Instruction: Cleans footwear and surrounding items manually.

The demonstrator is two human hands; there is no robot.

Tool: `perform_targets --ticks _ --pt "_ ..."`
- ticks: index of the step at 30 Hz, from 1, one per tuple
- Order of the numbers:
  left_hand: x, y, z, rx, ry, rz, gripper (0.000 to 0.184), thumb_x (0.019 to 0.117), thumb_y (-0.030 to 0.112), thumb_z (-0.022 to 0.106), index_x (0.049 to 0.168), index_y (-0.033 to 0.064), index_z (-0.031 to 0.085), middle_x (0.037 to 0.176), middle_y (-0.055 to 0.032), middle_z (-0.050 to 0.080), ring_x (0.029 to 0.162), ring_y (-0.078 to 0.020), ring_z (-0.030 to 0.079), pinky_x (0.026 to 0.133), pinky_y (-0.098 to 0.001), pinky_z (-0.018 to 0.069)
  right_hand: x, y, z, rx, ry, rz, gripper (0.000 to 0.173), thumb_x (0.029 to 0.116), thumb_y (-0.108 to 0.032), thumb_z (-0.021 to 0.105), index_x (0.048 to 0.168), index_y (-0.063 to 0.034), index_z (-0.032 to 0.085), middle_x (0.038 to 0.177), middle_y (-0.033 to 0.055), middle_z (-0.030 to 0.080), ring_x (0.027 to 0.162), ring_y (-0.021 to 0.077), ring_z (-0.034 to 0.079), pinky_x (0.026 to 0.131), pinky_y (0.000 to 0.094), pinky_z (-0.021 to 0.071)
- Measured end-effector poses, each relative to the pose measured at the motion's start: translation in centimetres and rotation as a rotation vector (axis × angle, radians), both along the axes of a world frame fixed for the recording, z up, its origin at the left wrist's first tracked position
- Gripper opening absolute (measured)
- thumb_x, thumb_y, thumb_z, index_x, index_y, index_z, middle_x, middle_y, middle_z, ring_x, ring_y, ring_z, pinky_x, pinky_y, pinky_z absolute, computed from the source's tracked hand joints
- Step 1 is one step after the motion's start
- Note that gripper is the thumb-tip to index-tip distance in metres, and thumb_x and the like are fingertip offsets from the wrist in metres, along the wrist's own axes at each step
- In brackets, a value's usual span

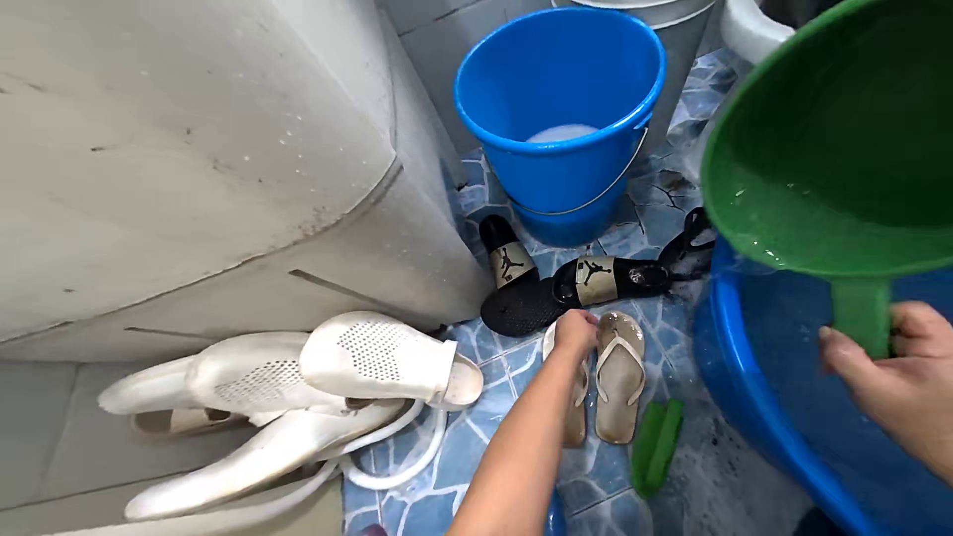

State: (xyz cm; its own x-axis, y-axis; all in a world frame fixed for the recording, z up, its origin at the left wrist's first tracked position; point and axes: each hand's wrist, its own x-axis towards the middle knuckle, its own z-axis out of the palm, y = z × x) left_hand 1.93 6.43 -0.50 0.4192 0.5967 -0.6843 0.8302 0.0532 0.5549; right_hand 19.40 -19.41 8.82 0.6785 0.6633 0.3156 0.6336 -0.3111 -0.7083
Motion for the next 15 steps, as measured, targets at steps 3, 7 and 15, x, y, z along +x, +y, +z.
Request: perform_targets --ticks 3,7,15 --pt "0.9 0.1 0.9 0.026 0.122 -0.136 0.04 0.1103 0.028 0.045 0.121 -0.0038 0.067 0.121 -0.0242 0.068 0.116 -0.037 0.065 0.102 -0.0568 0.0476 -1.2 1.3 0.8 -0.021 -0.2 0.088 0.03 0.0914 -0.024 0.059 0.092 0.0067 0.059 0.064 0.0092 0.055 0.052 0.0094 0.05 0.049 0.0254 0.0423" --pt "1.0 -0.8 2.6 0.132 0.168 -0.365 0.042 0.1047 0.02 0.058 0.133 -0.0105 0.057 0.138 -0.0315 0.057 0.132 -0.0442 0.053 0.111 -0.058 0.04 -1.8 2.3 1.3 -0.075 -0.321 0.145 0.024 0.0895 -0.017 0.058 0.087 0.0061 0.06 0.063 0.0126 0.055 0.051 0.0178 0.052 0.047 0.0311 0.0423" --pt "-2.9 -2.5 -1.4 0.108 0.124 -0.204 0.035 0.1082 0.019 0.05 0.135 -0.0023 0.057 0.133 -0.0293 0.06 0.125 -0.0439 0.059 0.105 -0.0589 0.0455 -0.2 1.3 0.3 -0.053 0.13 -0.032 0.029 0.0921 -0.022 0.061 0.102 0.0046 0.058 0.069 0.0059 0.059 0.055 0.0099 0.058 0.053 0.03 0.0517"
